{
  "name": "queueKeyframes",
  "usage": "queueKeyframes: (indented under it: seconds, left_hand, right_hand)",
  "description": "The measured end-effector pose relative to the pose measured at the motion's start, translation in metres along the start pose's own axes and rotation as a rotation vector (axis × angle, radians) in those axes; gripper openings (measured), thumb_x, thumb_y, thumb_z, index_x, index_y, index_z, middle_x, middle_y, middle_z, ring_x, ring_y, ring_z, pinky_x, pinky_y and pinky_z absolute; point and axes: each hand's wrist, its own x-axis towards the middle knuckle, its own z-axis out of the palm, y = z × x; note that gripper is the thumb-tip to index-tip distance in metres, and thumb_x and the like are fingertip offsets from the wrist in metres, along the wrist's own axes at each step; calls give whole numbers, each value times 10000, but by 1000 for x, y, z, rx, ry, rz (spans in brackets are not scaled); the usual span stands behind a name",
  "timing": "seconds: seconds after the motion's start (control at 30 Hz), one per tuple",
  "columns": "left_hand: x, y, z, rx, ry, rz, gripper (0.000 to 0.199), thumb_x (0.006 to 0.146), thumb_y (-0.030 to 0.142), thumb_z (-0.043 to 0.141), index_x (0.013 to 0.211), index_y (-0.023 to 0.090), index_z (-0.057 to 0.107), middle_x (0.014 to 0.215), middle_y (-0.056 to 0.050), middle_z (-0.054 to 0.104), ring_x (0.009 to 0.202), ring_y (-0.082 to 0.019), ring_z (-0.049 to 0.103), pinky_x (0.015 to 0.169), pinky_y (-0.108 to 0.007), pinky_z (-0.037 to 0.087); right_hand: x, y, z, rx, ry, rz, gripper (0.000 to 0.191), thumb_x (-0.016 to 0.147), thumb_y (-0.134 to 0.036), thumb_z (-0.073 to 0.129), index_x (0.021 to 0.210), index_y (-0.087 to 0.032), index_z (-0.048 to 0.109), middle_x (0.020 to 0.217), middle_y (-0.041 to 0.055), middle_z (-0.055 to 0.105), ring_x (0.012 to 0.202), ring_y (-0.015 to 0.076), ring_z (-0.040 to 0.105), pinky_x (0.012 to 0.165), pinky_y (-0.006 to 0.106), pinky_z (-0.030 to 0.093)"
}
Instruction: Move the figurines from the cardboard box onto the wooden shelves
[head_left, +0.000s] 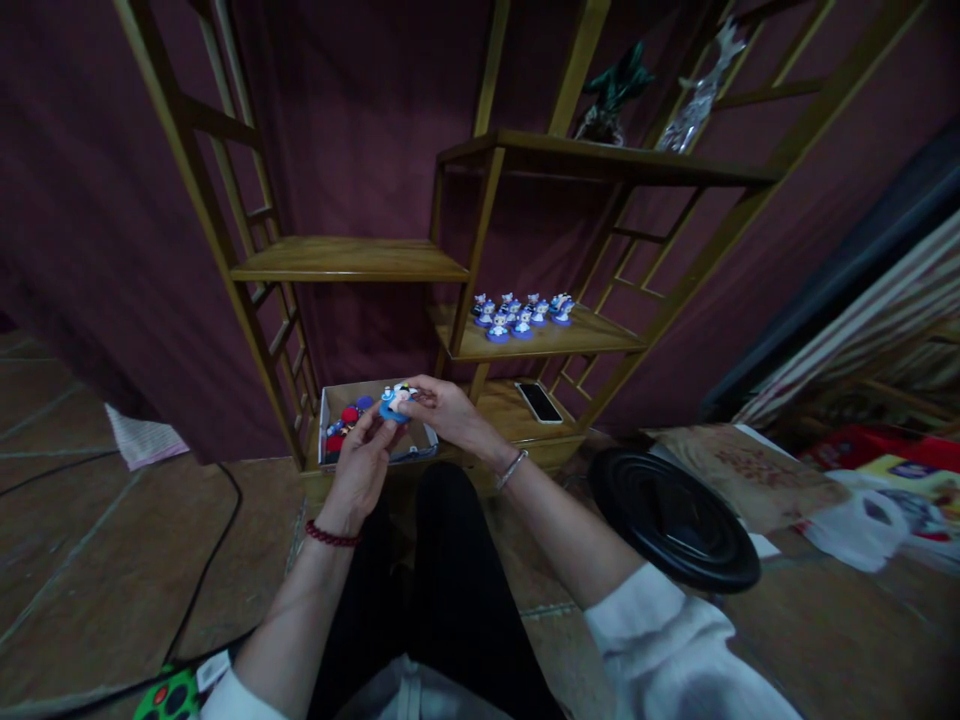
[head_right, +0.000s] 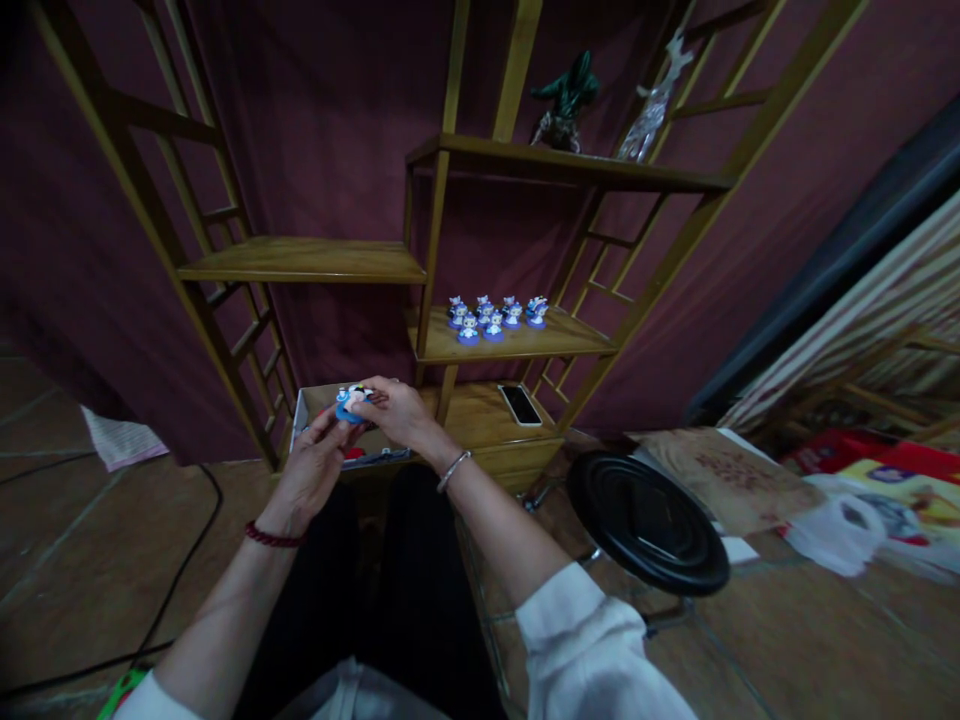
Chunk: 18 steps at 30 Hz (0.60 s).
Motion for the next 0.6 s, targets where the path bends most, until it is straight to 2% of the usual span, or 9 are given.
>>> queueKeyframes:
  seconds: [0.23, 0.37, 0.6]
  left_hand:
    - [-5, 1, -2, -79, -16, -31, 166, 679, 168, 676, 843, 179, 655, 969, -19, 661, 1003, -158, 563, 938, -315, 412]
    - [-8, 0, 5, -84, -30, -40, 227, 683, 183, 678, 908, 178, 656, 999, -23, 657, 973, -144, 577, 933, -298, 417]
    - [-13, -6, 21, -127, -17, -56, 177, 683, 187, 679, 860, 177, 666, 991, -11, 656, 930, -117, 583, 877, -241, 440]
  right_hand:
    - [0, -10, -2, 80, -80, 33, 240, 667, -276, 639, 883, -175, 604, 812, -2, 675, 726, 126, 635, 661, 238, 511]
    - [-3, -14, -8, 62, -97, 16, 287, 671, -278, 638, 939, -177, 615, 821, 1, 678, 713, 127, 635, 658, 240, 514]
    - [-12, -17, -18, -80, -69, -28, 293, 698, -321, 628, 952, -175, 641, 907, 18, 667, 802, 151, 624, 729, 255, 505]
